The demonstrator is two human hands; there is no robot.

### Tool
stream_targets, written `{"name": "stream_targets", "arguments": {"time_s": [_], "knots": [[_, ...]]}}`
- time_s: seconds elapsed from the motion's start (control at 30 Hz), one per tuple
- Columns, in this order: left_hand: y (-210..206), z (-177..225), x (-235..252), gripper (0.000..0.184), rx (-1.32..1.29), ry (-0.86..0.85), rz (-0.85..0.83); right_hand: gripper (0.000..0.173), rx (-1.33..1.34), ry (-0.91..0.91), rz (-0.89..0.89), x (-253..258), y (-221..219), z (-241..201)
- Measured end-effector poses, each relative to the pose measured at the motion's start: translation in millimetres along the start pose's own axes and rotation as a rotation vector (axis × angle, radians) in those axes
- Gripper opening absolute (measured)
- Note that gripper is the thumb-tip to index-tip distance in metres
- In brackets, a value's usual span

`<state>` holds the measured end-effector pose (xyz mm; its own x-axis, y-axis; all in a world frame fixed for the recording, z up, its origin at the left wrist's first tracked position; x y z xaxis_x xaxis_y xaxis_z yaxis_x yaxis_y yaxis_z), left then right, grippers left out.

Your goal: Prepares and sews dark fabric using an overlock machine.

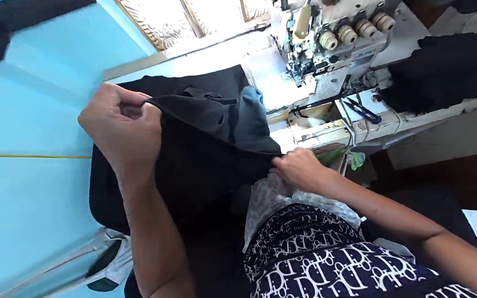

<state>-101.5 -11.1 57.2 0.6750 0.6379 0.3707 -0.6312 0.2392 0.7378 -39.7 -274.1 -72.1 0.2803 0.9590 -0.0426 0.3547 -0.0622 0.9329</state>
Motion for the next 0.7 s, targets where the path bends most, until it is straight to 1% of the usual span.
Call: {"name": "stream_targets", "arguments": {"time_s": [0.03,0.1,0.17,0.23,0.27,0.3,0.4,0.43,0.47,0.5,0.57,0.6,0.63,0.7], "knots": [[2,2,-6,0.024,0.002,-0.024,-0.003,0.029,-0.068,0.039,0.186,-1,5,4],[4,5,-14,0.024,-0.01,-0.089,0.008,0.025,-0.106,0.078,0.463,-3,23,5],[6,10,-20,0.023,-0.029,-0.143,0.022,0.023,-0.114,0.126,0.679,-3,36,-4],[8,15,-25,0.022,-0.062,-0.176,0.03,0.019,-0.159,0.157,0.817,3,37,-14],[9,17,-27,0.022,-0.077,-0.19,0.03,0.017,-0.16,0.171,0.84,9,34,-16],[9,18,-28,0.022,-0.087,-0.2,0.03,0.019,-0.132,0.178,0.833,15,30,-17],[12,14,-27,0.022,-0.092,-0.196,0.055,0.044,-0.04,0.149,0.714,27,18,-17],[14,11,-26,0.022,-0.093,-0.182,0.068,0.049,-0.03,0.147,0.681,29,14,-16],[16,8,-26,0.023,-0.09,-0.163,0.075,0.047,-0.022,0.147,0.647,29,11,-16],[18,5,-27,0.023,-0.088,-0.146,0.08,0.039,-0.008,0.15,0.619,27,8,-15],[21,-3,-31,0.022,-0.113,-0.141,0.073,0.014,0.035,0.129,0.556,22,11,-10],[22,-8,-35,0.021,-0.125,-0.143,0.051,0.007,0.048,0.101,0.544,19,16,-6],[24,-13,-40,0.02,-0.128,-0.137,0.015,0.004,0.065,0.067,0.547,17,22,0],[27,-23,-51,0.023,-0.077,-0.113,-0.104,0.009,0.099,-0.023,0.602,13,43,12]]}}
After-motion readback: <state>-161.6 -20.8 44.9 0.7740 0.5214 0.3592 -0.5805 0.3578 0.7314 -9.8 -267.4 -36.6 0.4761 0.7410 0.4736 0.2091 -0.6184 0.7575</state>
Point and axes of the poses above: each hand's wrist, its own x-axis towards the middle knuckle, its own y-axis out of the back of the hand, z = x × y, the point moved 3 cm from there along x, towards the middle knuckle, and after that the axes turned 13 degrees about y, right-handed, at the moved point
